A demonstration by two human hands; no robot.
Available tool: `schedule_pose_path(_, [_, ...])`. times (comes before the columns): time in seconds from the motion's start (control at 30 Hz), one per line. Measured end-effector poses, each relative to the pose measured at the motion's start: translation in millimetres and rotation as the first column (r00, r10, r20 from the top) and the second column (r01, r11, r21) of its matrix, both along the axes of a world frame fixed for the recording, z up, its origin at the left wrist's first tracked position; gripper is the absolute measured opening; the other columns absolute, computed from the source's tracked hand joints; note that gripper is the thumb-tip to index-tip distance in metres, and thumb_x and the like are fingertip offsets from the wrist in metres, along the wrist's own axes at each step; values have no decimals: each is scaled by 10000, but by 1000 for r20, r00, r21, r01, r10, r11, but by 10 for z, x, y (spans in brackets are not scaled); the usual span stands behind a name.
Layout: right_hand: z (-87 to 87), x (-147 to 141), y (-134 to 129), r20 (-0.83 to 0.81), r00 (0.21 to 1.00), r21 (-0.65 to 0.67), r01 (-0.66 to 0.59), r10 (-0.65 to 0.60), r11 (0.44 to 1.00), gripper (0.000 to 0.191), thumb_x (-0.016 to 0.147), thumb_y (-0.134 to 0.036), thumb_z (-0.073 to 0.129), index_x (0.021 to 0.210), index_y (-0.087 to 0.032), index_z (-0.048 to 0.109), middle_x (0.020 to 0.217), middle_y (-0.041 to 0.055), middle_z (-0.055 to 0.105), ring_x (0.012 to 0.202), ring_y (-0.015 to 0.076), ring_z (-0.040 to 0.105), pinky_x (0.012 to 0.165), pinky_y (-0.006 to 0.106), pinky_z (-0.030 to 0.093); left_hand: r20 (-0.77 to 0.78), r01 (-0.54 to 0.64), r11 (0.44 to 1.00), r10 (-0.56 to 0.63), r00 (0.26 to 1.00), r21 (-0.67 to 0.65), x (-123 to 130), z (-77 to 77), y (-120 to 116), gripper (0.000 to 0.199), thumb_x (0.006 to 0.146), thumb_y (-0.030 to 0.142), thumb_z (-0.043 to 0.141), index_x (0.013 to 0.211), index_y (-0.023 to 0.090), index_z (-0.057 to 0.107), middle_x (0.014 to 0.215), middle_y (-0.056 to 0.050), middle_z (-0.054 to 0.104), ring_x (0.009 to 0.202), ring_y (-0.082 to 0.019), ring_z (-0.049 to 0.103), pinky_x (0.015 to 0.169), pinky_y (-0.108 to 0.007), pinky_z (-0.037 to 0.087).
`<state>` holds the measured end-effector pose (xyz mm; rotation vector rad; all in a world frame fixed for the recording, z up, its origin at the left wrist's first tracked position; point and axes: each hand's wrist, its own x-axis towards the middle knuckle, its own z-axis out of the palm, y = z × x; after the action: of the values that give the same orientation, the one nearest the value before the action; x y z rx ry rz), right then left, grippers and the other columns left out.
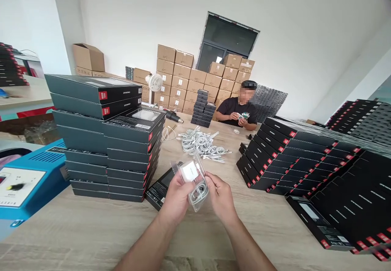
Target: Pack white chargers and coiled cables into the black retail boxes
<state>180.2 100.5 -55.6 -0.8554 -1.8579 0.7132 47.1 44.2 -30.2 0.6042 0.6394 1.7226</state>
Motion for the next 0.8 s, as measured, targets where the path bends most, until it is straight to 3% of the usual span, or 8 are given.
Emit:
schedule_pose_path(0.13, [-34,-13,9,94,995,61,37,-42,997,337,995,-375,459,1146,-220,719,1036,81,745,940,229,689,867,333,528,-13,-39,999,39,999,-32,22,-15,-10,547,557,148,835,1083,206,692,1037,-51,769,944,-233,704,836,-323,517])
schedule_pose_path(0.23, [-80,-64,6,56,996,68,71,-75,995,305,982,-365,480,1122,-212,703,1056,91,728,956,229,677,863,328,522,-32,-22,999,21,999,-37,12,-15,-27,467,582,169,838,1028,196,702,988,-49,771,884,-216,705,824,-320,516])
schedule_pose_path(0.43, [-37,-102,-30,-91,991,-145,-112,99,983,338,992,-422,463,1096,-203,698,988,54,747,878,205,687,778,295,550,-26,47,999,-48,999,-27,-60,36,-52,428,583,154,815,998,188,717,943,-55,775,872,-225,707,813,-318,516])
schedule_pose_path(0.67, [50,74,24,101,991,34,-90,86,995,389,1033,-385,385,1062,-220,736,1003,69,721,899,196,664,809,294,517,9,44,998,-44,999,-44,-28,8,-28,422,542,103,753,954,187,712,862,-30,765,807,-210,698,781,-318,519])
schedule_pose_path(0.8, [-21,53,40,202,979,146,-3,-26,989,347,1025,-351,403,1087,-214,716,1014,86,699,940,219,653,857,332,503,-56,-13,1000,12,998,-24,-5,-48,-1,402,560,94,738,951,184,708,870,-25,760,809,-198,687,776,-299,503])
